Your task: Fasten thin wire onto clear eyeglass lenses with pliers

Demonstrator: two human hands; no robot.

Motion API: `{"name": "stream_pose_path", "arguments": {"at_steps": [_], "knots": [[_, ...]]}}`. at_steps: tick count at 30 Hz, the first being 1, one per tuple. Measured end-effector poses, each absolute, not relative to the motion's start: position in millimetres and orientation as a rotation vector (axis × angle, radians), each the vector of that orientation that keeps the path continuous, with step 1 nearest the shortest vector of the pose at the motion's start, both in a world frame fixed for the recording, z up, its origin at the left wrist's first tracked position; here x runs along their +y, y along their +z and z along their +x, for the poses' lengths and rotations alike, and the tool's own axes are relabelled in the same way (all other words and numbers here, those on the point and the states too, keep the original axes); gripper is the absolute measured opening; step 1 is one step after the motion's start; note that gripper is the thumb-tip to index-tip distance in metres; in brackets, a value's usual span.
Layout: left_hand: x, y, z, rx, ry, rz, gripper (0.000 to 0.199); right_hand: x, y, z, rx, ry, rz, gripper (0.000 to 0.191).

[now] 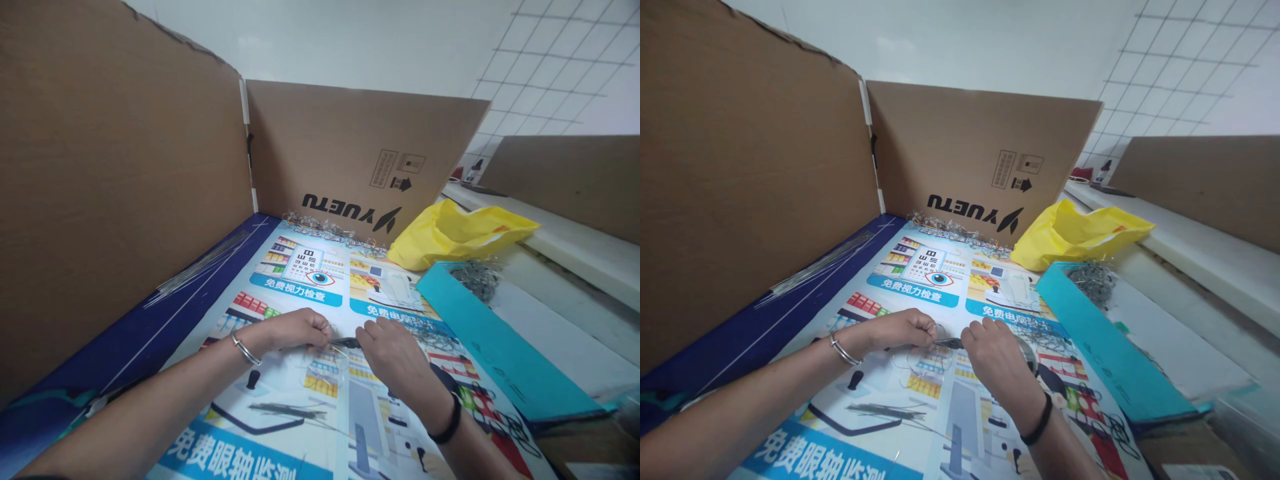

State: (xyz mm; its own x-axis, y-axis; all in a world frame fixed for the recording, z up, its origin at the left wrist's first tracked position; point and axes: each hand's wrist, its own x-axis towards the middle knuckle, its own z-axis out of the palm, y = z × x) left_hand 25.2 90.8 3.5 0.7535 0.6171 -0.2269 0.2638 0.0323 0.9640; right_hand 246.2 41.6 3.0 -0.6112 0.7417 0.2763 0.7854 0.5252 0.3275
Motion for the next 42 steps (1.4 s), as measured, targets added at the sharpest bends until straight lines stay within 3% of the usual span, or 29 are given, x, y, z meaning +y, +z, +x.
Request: {"name": "stream_pose_path", "arguments": {"at_steps": [9, 20, 42], "knots": [[90.6, 4.3, 26.0, 0.751, 0.331, 1.573, 0.006, 39.0, 0.3, 246.5, -2.626, -0.569, -1.383, 0.015], [90.4, 5.0, 26.4, 0.78, 0.34, 1.608, 0.008, 38.1, 3.6, 244.9, -2.635, -0.164, -1.611, 0.009], [89.6, 4.0, 25.8, 0.761, 0.34, 1.639, 0.009, 35.0, 3.4, 245.6, -2.604, -0.583, -1.391, 0.016]]}}
